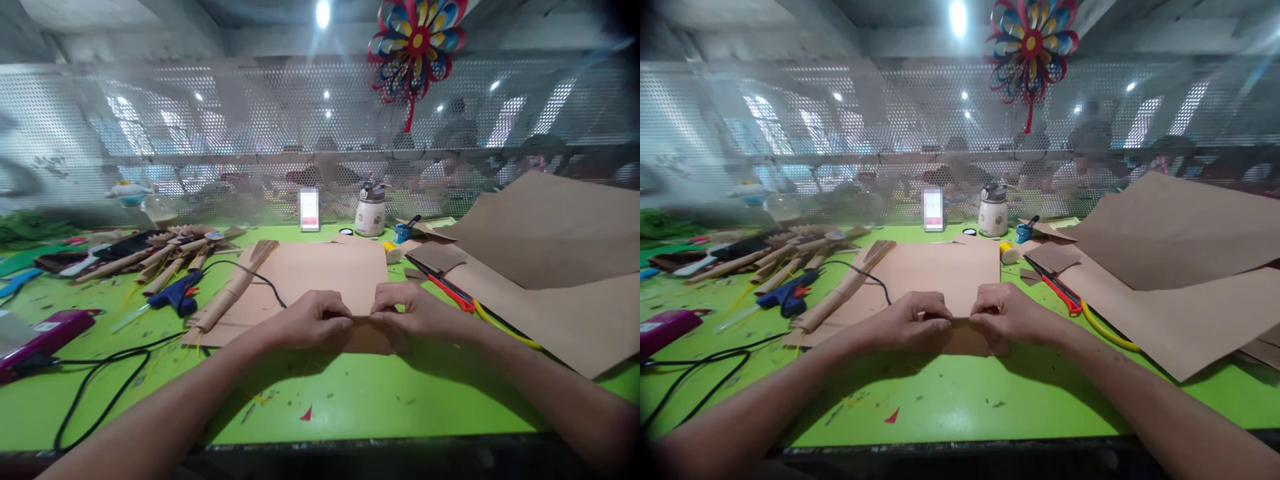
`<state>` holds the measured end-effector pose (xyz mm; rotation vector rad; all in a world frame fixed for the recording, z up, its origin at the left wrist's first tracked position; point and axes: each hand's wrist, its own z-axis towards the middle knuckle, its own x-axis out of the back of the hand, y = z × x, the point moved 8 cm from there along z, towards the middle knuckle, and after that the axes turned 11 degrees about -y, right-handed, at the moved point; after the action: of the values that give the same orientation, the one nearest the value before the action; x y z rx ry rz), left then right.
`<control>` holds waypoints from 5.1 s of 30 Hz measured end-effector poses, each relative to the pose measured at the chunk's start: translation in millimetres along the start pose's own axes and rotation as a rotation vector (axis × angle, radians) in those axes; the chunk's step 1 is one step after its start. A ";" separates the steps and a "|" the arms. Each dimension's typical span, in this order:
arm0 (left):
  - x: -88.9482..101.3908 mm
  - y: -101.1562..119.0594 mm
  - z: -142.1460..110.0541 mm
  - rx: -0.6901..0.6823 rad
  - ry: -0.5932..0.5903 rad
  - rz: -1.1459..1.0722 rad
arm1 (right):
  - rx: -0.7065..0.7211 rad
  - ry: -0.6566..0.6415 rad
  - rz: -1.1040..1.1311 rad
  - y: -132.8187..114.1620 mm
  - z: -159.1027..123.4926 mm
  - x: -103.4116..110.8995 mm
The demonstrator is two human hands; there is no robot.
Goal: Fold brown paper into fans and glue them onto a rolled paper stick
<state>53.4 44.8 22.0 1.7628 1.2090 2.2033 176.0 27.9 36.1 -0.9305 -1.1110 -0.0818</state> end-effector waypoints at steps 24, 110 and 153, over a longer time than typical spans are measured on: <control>-12.6 11.2 -3.7 -0.152 0.114 0.681 | 0.247 0.142 -0.686 -1.1 0.7 -36.1; -18.1 -5.6 1.0 -0.143 0.009 0.747 | 0.030 -0.083 -0.118 37.2 4.2 -15.6; 6.4 11.6 -16.4 -0.192 -0.052 0.583 | 0.030 0.081 -0.511 11.4 -19.1 -18.1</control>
<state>41.9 31.5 33.5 2.2784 0.4786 2.4184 186.8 15.5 12.6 -0.5935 -1.2485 -0.5147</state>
